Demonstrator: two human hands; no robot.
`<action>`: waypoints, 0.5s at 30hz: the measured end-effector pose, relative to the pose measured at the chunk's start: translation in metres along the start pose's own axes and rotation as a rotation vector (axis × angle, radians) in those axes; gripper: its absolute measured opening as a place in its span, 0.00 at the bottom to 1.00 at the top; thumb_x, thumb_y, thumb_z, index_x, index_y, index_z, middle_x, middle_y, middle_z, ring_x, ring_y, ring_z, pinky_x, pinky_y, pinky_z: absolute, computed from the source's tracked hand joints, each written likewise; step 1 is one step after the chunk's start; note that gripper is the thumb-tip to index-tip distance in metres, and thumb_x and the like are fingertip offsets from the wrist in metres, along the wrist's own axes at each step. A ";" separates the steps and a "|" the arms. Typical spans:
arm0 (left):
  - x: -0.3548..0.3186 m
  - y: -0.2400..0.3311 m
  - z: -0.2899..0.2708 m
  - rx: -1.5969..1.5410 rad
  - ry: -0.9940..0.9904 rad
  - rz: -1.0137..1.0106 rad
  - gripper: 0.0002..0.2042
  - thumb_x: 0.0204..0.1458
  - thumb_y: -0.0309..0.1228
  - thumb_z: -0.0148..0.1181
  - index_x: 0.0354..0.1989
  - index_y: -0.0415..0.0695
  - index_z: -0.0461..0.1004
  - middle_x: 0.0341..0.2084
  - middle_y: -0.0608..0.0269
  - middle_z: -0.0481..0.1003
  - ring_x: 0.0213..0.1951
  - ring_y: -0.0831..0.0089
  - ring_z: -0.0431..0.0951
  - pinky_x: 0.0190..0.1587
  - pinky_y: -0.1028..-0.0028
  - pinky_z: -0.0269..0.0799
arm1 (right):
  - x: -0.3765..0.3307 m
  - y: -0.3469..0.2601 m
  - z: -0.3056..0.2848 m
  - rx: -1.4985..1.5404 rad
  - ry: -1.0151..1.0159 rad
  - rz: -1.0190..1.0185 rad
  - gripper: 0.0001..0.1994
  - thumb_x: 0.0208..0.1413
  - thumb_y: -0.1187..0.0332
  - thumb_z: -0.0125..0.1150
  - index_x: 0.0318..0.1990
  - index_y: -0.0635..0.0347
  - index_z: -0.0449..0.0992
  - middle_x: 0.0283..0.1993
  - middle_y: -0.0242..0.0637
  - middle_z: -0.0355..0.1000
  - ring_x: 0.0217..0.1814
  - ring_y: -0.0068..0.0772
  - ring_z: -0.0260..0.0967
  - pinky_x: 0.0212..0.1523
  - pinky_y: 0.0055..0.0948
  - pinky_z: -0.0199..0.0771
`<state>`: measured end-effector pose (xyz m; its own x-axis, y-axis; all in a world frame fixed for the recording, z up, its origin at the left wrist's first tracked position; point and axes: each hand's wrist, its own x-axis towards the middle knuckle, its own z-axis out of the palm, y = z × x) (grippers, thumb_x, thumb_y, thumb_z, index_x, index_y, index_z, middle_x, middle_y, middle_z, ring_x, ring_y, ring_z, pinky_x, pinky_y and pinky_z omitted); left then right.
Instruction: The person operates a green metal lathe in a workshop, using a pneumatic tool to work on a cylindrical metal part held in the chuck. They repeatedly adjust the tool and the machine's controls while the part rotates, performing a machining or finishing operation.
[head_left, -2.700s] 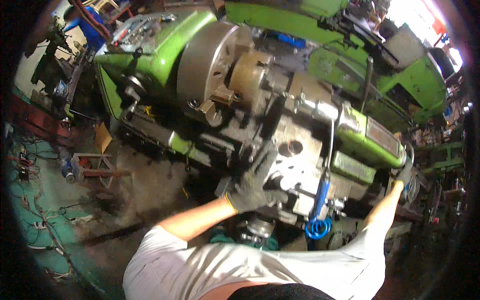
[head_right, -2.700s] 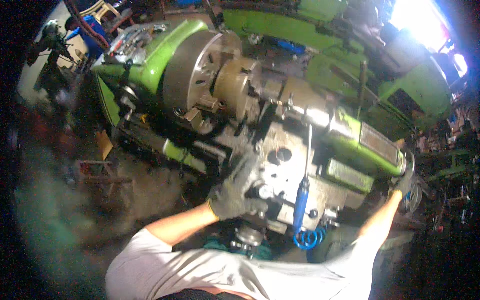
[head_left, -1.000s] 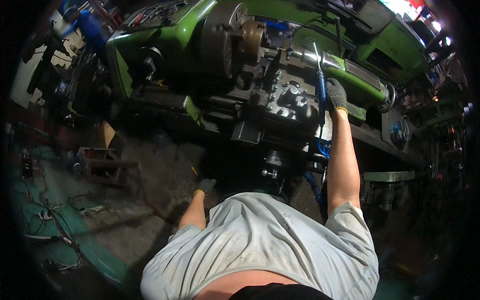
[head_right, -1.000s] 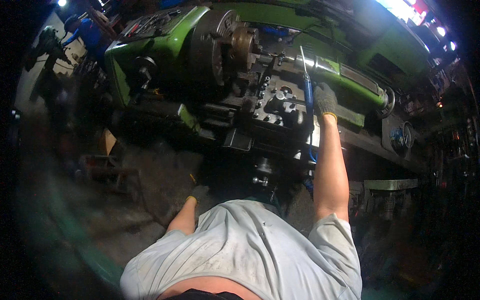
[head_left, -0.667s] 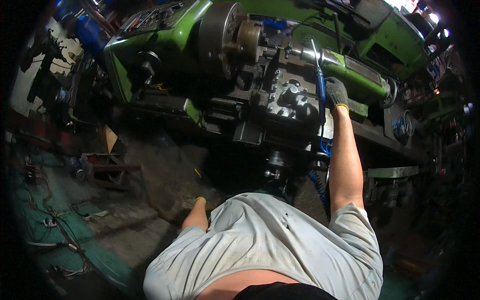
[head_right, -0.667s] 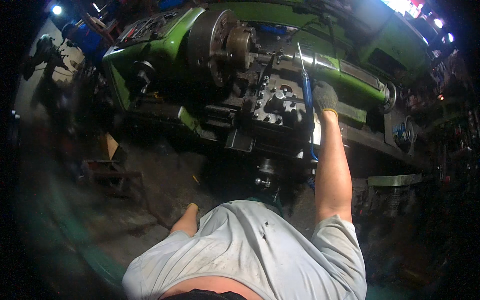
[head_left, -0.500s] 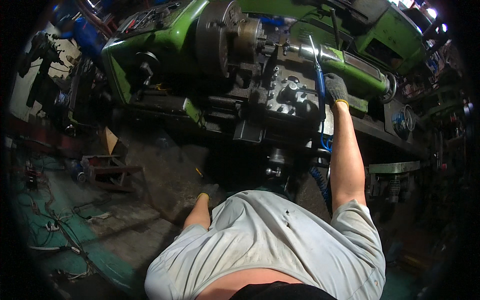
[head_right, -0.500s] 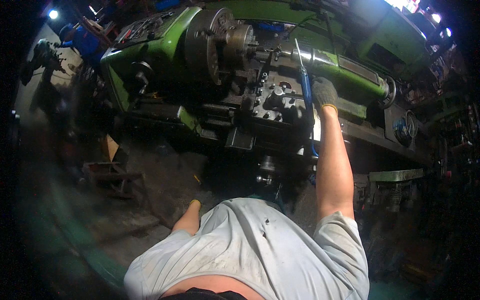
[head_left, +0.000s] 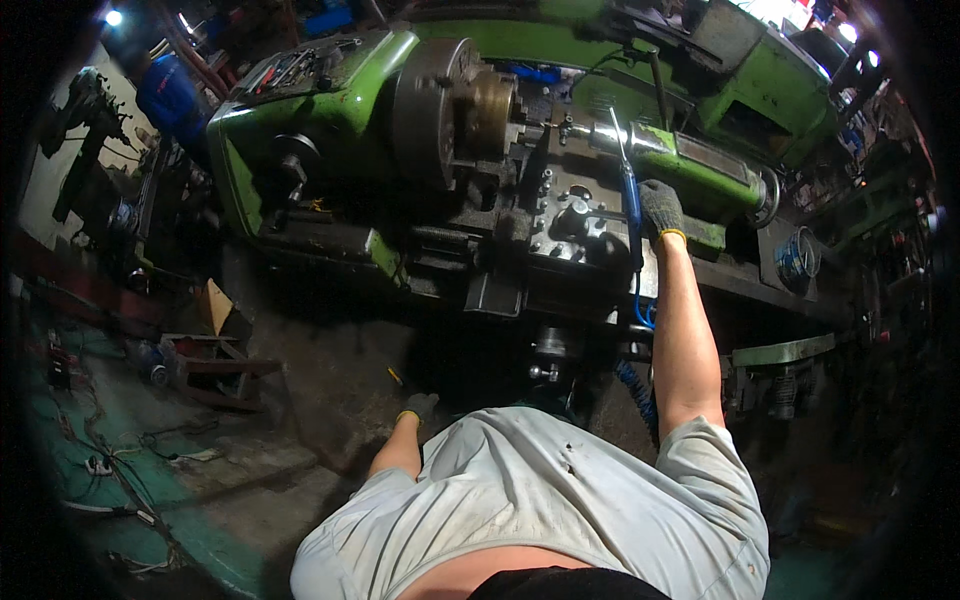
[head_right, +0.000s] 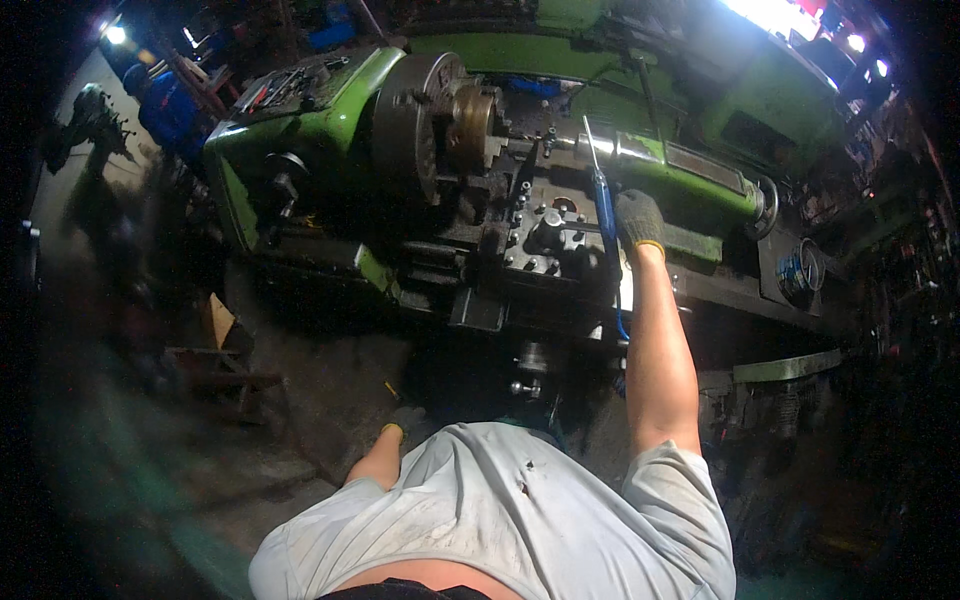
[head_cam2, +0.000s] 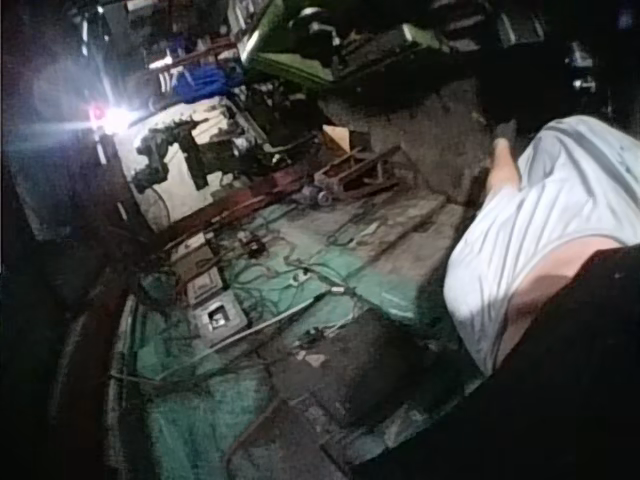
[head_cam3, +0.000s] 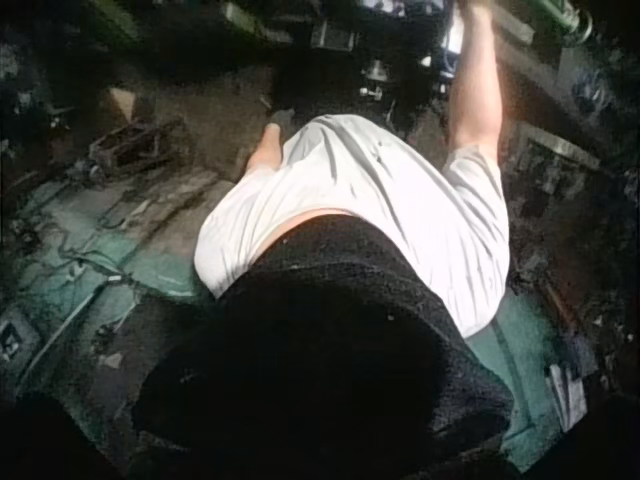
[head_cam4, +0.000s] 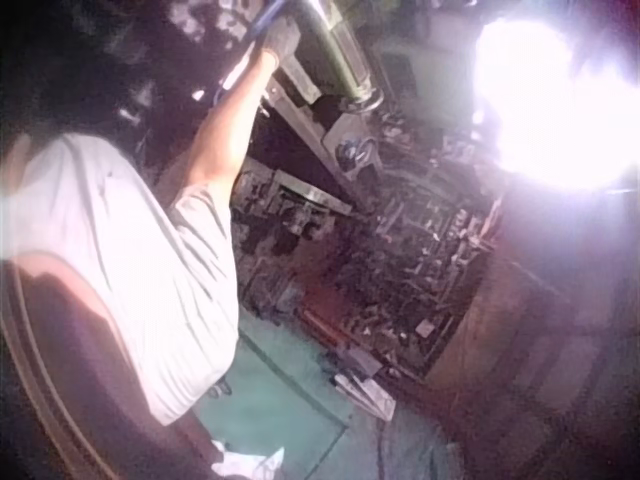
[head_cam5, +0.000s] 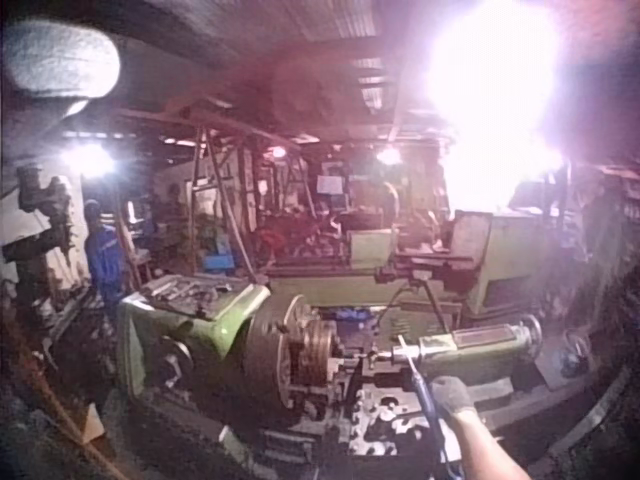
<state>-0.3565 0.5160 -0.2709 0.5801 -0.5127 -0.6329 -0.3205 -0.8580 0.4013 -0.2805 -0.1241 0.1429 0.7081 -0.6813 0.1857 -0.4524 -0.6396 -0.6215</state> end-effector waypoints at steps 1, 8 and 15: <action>0.001 -0.006 0.005 0.043 0.010 0.056 0.28 0.66 0.53 0.39 0.53 0.44 0.78 0.50 0.37 0.78 0.56 0.38 0.76 0.59 0.48 0.69 | 0.000 0.001 0.000 0.014 0.001 0.012 0.15 0.59 0.60 0.59 0.39 0.62 0.84 0.34 0.48 0.81 0.36 0.43 0.79 0.41 0.38 0.75; 0.008 -0.020 0.025 0.061 0.028 0.039 0.28 0.65 0.54 0.39 0.50 0.44 0.79 0.50 0.38 0.78 0.54 0.38 0.77 0.57 0.47 0.70 | -0.009 -0.017 -0.006 0.090 -0.104 0.110 0.19 0.58 0.58 0.54 0.45 0.63 0.83 0.44 0.55 0.80 0.49 0.54 0.79 0.50 0.43 0.74; -0.010 -0.003 0.010 -0.003 0.000 -0.079 0.30 0.65 0.55 0.39 0.47 0.42 0.80 0.50 0.39 0.78 0.54 0.38 0.76 0.58 0.47 0.69 | -0.005 -0.016 -0.003 0.114 -0.093 0.091 0.17 0.58 0.60 0.55 0.42 0.63 0.84 0.40 0.51 0.80 0.43 0.50 0.78 0.44 0.41 0.74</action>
<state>-0.3689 0.5236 -0.2728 0.6036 -0.4436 -0.6625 -0.2716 -0.8956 0.3522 -0.2781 -0.1114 0.1542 0.7165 -0.6952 0.0573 -0.4561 -0.5291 -0.7156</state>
